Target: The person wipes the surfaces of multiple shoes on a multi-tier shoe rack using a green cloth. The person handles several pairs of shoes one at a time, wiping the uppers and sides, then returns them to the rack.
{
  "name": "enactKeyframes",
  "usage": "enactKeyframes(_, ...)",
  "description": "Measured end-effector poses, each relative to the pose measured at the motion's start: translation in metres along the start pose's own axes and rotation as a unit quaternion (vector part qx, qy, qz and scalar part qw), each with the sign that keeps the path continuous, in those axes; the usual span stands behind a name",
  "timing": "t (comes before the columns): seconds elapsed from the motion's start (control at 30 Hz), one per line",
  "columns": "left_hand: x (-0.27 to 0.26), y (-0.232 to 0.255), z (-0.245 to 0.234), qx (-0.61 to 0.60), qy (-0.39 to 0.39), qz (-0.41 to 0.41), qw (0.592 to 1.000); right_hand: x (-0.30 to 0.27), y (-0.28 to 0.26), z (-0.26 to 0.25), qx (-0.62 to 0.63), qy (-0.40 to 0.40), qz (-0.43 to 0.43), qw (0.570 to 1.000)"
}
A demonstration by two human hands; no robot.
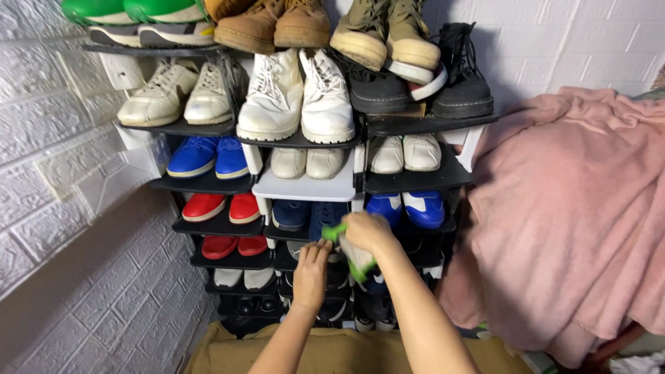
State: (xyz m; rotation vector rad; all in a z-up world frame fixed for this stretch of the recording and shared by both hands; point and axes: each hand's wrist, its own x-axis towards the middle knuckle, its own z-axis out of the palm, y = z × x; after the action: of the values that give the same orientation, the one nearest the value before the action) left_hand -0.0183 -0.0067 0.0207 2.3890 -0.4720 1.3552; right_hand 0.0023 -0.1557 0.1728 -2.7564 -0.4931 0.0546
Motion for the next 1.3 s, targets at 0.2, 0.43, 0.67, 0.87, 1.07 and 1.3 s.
enactKeyframes(0.2,0.004,-0.008,0.009,0.035,-0.087,-0.056,0.994,0.047,0.053,0.123,0.02,0.239,-0.131,0.962)
enactKeyframes(0.43,0.026,-0.028,0.018,0.025,-0.076,-0.015,0.997,0.033,0.09,0.121,0.09,-0.022,-0.123,0.988)
enactKeyframes(0.67,0.055,-0.047,0.072,0.11,-0.091,0.037,0.989,-0.007,0.109,0.085,0.053,-0.195,-0.021,0.979)
enactKeyframes(0.87,0.064,-0.039,0.071,0.115,-0.081,0.012,0.99,0.015,0.194,0.11,0.037,-0.191,-0.073,0.978)
enactKeyframes(1.07,0.083,0.016,0.075,0.182,-0.122,-0.023,0.975,0.015,0.27,0.056,0.079,-0.096,-0.005,0.992)
enactKeyframes(1.3,0.096,0.071,0.133,-0.034,-0.152,0.008,0.988,0.023,0.239,0.002,-0.028,0.344,0.102,0.933)
